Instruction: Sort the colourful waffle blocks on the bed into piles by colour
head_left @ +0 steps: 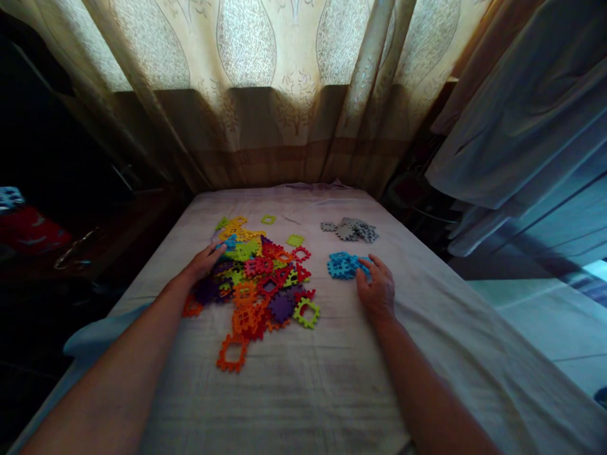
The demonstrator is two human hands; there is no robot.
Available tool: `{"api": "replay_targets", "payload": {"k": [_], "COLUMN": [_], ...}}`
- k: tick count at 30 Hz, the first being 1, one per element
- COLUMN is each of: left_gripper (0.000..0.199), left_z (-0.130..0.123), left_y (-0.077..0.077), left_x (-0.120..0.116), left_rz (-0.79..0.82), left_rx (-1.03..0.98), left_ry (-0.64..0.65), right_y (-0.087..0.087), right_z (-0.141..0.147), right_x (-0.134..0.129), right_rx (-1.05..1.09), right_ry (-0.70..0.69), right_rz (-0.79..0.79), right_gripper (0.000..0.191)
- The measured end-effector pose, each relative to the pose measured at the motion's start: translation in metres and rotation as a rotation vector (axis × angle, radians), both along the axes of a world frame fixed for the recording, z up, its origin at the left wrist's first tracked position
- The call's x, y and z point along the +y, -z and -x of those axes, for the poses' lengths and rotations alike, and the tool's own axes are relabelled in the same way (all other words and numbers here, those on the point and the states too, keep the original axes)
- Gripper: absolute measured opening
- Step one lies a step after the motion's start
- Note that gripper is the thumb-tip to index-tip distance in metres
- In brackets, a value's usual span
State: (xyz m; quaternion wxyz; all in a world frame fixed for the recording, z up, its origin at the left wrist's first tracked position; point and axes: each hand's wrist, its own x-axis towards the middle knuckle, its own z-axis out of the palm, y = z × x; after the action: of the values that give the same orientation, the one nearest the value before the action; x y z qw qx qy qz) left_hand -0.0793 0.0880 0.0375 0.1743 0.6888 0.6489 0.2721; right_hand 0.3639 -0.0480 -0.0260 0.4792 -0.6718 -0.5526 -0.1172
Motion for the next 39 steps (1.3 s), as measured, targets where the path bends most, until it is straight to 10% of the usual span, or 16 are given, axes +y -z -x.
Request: {"api": "replay_targets", "payload": {"k": [13, 19, 25, 32, 39], "left_gripper": [0.068, 0.067, 0.048, 0.037, 0.035], "left_z": [-0.075, -0.044, -0.015, -0.023, -0.026], "left_y": [-0.027, -0.011, 0.019, 0.026, 0.026], "left_x": [-0.111, -0.144, -0.169, -0.171, -0.169], "left_rz": [-0.026, -0.049, -0.212, -0.277, -0.286], "left_rx": [-0.464, -0.832, -0.613, -0.392, -0.382], "left_ry": [0.361, 0.117, -0.224, -0.154, -0.158], "right_y": [-0.015, -0.037, -0.061, -0.078, -0.072], "right_z": [0.011, 0.049, 0.136, 0.213, 0.231], "right_x": [-0.009, -0.017, -0.039, -0.05, -0.053], "right_rx": [-0.023, -0.081, -0.15, -0.221, -0.263], "right_ry": [-0.085, -0.266, -0.538, -0.622, -0.574], "right_rz": [-0.023, -0.086, 0.062, 0.322, 0.423], "right_gripper": [0.029, 0.025, 0.02, 0.029, 0.028]}}
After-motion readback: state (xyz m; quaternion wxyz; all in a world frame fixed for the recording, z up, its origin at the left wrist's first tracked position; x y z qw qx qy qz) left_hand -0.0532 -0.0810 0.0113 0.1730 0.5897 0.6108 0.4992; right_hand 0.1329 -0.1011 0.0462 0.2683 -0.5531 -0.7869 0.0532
